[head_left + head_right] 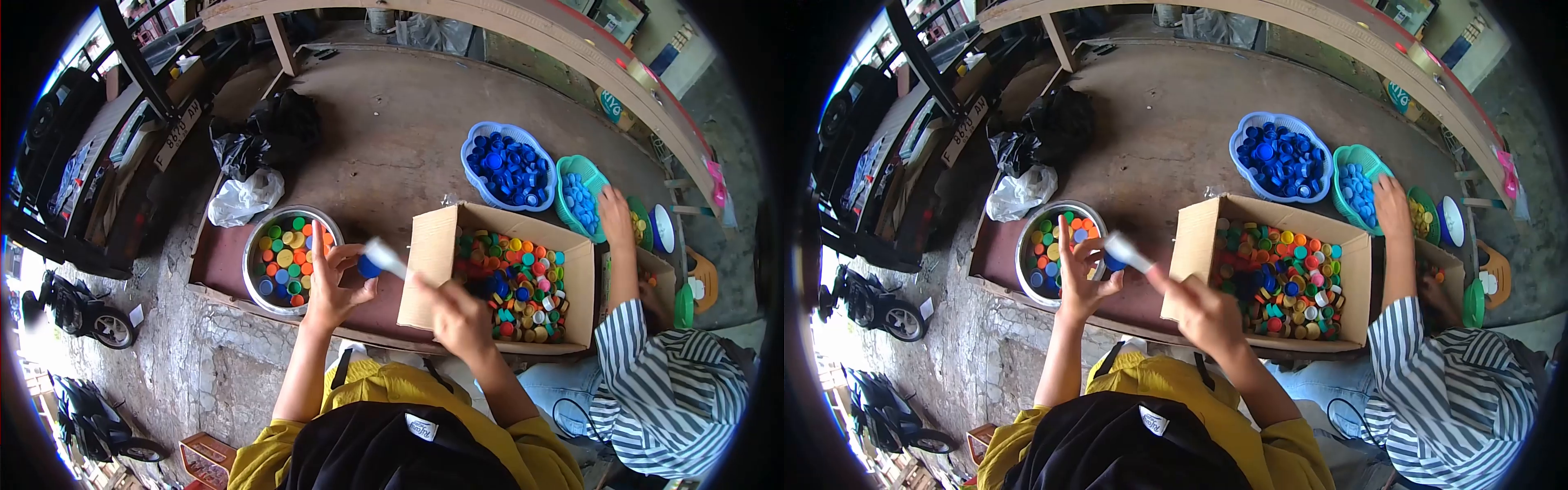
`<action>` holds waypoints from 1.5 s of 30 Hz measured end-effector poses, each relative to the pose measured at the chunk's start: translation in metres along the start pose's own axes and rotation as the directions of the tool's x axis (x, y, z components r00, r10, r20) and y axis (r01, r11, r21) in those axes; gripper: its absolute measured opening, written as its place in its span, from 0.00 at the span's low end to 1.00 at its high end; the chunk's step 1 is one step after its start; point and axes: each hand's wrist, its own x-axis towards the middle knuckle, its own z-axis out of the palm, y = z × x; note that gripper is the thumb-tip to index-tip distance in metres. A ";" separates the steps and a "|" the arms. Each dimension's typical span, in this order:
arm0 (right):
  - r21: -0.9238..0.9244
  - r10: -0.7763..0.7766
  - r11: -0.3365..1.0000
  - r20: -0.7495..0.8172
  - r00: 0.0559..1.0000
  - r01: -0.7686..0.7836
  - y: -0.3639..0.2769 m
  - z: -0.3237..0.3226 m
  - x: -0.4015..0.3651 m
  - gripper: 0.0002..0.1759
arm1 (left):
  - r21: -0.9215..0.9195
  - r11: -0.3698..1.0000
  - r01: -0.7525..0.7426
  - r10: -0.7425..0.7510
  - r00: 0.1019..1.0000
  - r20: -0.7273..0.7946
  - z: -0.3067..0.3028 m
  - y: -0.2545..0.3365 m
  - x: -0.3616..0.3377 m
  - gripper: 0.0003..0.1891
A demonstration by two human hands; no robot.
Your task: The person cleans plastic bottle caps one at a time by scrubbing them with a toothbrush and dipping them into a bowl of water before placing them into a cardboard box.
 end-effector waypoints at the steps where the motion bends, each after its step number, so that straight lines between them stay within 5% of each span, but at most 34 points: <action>1: 0.004 -0.033 0.999 0.081 0.996 0.033 -0.001 0.005 -0.002 0.36 | -0.072 0.997 -0.025 0.027 0.999 0.030 -0.003 0.002 0.001 0.59; 2: 0.009 -0.066 0.998 0.156 0.986 0.065 0.000 0.010 -0.003 0.36 | -0.113 0.993 0.016 -0.014 1.000 0.022 -0.004 0.003 0.001 0.59; 4: -0.217 0.251 0.952 0.139 0.958 -0.218 0.006 0.004 0.009 0.35 | -0.200 0.975 0.100 -0.101 0.995 0.002 -0.004 0.005 -0.002 0.60; 5: -0.138 0.216 0.968 0.046 0.975 -0.208 0.013 0.004 0.013 0.34 | -0.178 0.981 0.082 -0.082 0.997 0.010 -0.007 0.004 -0.003 0.60; 9: -0.062 -0.098 0.991 0.226 0.969 0.115 -0.007 0.008 0.004 0.33 | -0.228 0.969 0.093 -0.090 0.996 0.025 -0.015 0.006 -0.001 0.60; 10: -0.025 -0.008 1.000 0.164 0.986 0.013 -0.001 0.013 0.004 0.33 | -0.208 0.973 0.098 -0.096 0.995 0.023 -0.016 0.005 -0.002 0.61; 12: -0.242 0.241 0.949 0.134 0.961 -0.204 0.009 0.006 0.011 0.34 | -0.172 0.979 0.110 -0.109 0.994 0.013 -0.015 0.001 -0.005 0.63; 14: -0.077 0.163 0.984 0.055 0.985 -0.158 0.002 0.000 0.008 0.34 | -0.175 0.980 0.091 -0.089 0.996 0.022 -0.014 0.000 -0.005 0.63; 17: -0.080 -0.134 0.986 0.158 0.978 0.147 -0.015 0.003 -0.005 0.35 | -0.282 0.957 0.073 -0.057 0.996 0.062 -0.012 0.003 -0.004 0.61; 20: -0.225 0.233 0.952 0.081 0.969 -0.210 0.005 0.001 -0.010 0.36 | -0.243 0.958 0.154 -0.148 0.988 0.042 -0.001 0.009 -0.006 0.61; 22: -0.075 0.228 0.971 0.027 0.973 -0.225 -0.004 0.000 -0.023 0.36 | -0.189 0.969 0.158 -0.138 0.984 0.113 0.000 0.007 -0.008 0.58; 25: 0.035 0.167 0.985 -0.003 0.986 -0.167 -0.023 0.013 -0.051 0.32 | 0.142 0.985 0.102 -0.133 0.963 0.233 0.012 0.002 -0.009 0.55; 28: 0.113 0.178 0.978 -0.031 0.984 -0.173 -0.028 0.021 -0.077 0.25 | 0.012 0.976 0.216 -0.208 0.924 0.320 0.043 -0.012 -0.017 0.51; 30: 0.076 0.201 0.978 -0.118 0.972 -0.193 -0.027 0.017 -0.087 0.26 | -0.191 0.968 0.160 -0.086 0.934 0.347 0.079 -0.027 -0.018 0.50; 31: 0.068 0.208 0.978 -0.154 0.966 -0.199 -0.026 0.015 -0.090 0.27 | -0.061 0.996 0.070 -0.041 0.920 0.390 0.089 -0.006 -0.005 0.48; 33: 0.089 0.229 0.973 -0.228 0.946 -0.214 -0.022 0.006 -0.089 0.24 | -0.193 0.981 0.003 0.070 0.926 0.371 0.123 0.017 0.011 0.47; 35: 0.086 0.223 0.975 -0.284 0.933 -0.207 -0.017 0.003 -0.089 0.23 | -0.266 0.948 0.177 -0.020 0.863 0.504 0.156 0.012 0.004 0.52; 36: 0.080 0.226 0.974 -0.302 0.926 -0.211 -0.017 0.001 -0.085 0.22 | -0.139 0.988 0.061 0.022 0.849 0.528 0.159 0.015 -0.001 0.54; 38: 0.051 0.218 0.976 -0.300 0.929 -0.213 -0.016 0.001 -0.080 0.22 | 0.010 0.998 0.054 -0.050 0.811 0.583 0.144 0.014 -0.012 0.54; 40: 0.087 0.249 0.969 -0.300 0.921 -0.233 -0.017 0.009 -0.076 0.22 | -0.150 0.970 0.189 -0.083 0.847 0.525 0.117 -0.001 -0.020 0.50; 42: 0.110 0.268 0.962 -0.218 0.938 -0.250 -0.016 0.023 -0.081 0.22 | 0.075 0.994 0.080 -0.103 0.911 0.400 0.069 -0.014 -0.020 0.40; 45: 0.135 0.262 0.960 -0.137 0.955 -0.244 -0.019 0.037 -0.071 0.23 | 0.332 0.921 0.203 -0.279 0.939 0.200 -0.017 -0.030 -0.024 0.22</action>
